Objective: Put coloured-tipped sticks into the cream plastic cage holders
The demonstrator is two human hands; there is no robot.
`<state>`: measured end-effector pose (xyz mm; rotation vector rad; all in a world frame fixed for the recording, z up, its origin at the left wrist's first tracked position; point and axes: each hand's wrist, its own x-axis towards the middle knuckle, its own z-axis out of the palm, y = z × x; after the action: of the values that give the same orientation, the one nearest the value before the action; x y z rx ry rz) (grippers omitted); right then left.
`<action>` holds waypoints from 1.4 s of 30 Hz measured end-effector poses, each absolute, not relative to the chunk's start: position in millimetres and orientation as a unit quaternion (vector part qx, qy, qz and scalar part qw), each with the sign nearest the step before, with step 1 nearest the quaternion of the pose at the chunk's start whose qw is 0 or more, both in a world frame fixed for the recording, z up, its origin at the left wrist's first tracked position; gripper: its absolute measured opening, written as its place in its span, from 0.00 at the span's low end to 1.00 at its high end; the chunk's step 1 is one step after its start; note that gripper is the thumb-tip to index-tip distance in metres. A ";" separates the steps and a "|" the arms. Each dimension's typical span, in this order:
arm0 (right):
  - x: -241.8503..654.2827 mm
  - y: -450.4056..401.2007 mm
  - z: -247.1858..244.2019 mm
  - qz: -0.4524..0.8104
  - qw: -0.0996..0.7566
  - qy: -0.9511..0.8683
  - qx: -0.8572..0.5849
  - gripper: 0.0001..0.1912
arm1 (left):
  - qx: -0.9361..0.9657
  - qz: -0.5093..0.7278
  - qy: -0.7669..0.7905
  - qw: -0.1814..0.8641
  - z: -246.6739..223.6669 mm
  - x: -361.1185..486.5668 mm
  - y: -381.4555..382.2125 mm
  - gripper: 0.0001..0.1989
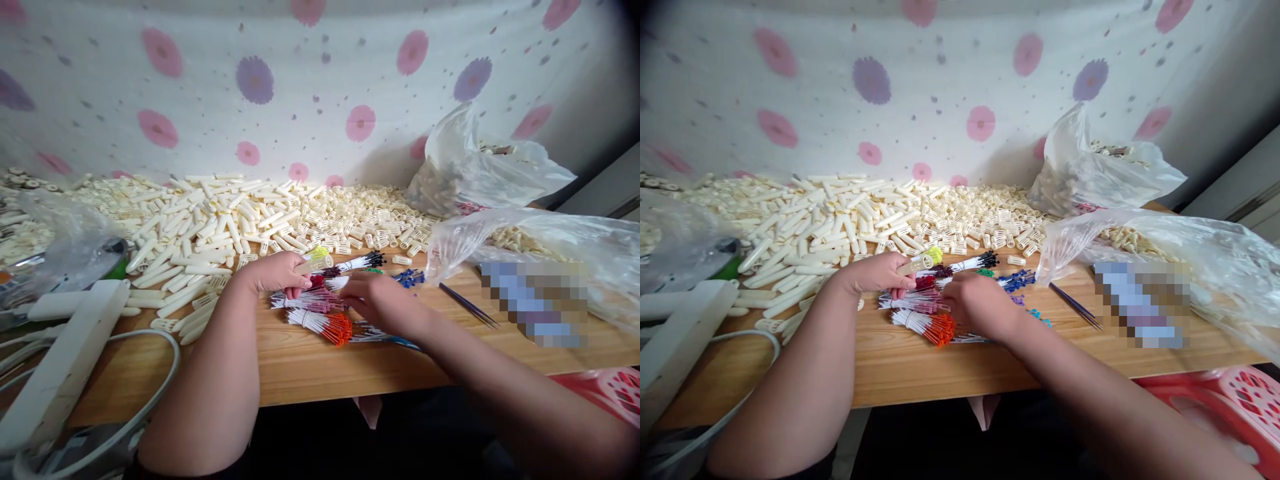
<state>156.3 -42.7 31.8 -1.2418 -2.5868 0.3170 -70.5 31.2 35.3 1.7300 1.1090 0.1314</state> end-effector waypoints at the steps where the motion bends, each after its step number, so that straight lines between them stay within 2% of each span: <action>1: 140.1 -38.6 30.8 0.102 0.105 -0.892 -0.427 0.11 | 0.715 0.052 0.461 0.523 34.3 -72.0 32.0 0.08; 4: 109.3 -28.5 25.1 0.070 0.033 -0.898 -0.434 0.12 | 0.700 0.041 0.464 0.541 31.7 -76.9 35.0 0.09; 7: 97.6 -23.7 19.1 0.031 -0.003 -0.898 -0.439 0.12 | 0.691 0.036 0.471 0.547 30.3 -79.5 37.0 0.09; 15: 96.2 -28.5 15.6 -0.012 0.003 -0.895 -0.446 0.12 | 0.683 -0.006 0.496 0.536 23.2 -77.3 39.8 0.06; 21: 143.5 -24.8 24.1 -0.065 -0.014 -0.877 -0.476 0.11 | 0.690 -0.030 0.497 0.526 24.2 -80.7 42.8 0.05; 23: 160.0 -22.0 28.9 -0.049 -0.012 -0.874 -0.484 0.11 | 0.700 0.002 0.505 0.505 27.0 -78.1 41.5 0.06; 25: 170.2 -19.9 34.2 -0.004 0.001 -0.880 -0.476 0.09 | 0.724 0.089 0.511 0.454 29.8 -70.8 37.9 0.07; 27: 173.8 -18.0 39.2 0.038 0.030 -0.888 -0.457 0.09 | 0.753 0.170 0.486 0.411 31.4 -59.5 32.4 0.08; 30: 173.1 -13.5 44.0 0.066 0.085 -0.891 -0.440 0.09 | 0.788 0.173 0.422 0.412 30.2 -41.6 23.8 0.09; 33: 175.3 -5.3 42.9 0.112 0.168 -0.874 -0.443 0.08 | 0.774 0.202 0.444 0.403 25.4 -30.8 20.1 0.10; 36: 182.1 3.8 35.5 0.287 0.308 -0.806 -0.417 0.05 | 0.732 0.259 0.453 0.437 20.9 -27.7 20.7 0.08; 38: 185.3 7.7 29.0 0.418 0.386 -0.733 -0.373 0.07 | 0.720 0.290 0.420 0.470 19.6 -26.7 20.8 0.08; 42: 183.0 6.6 19.2 0.530 0.469 -0.634 -0.312 0.09 | 0.711 0.336 0.361 0.500 19.9 -22.2 17.1 0.08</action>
<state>183.0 6.6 19.2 -0.7656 -1.5549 1.2996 -22.2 17.1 19.9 1.7202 0.8736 0.8137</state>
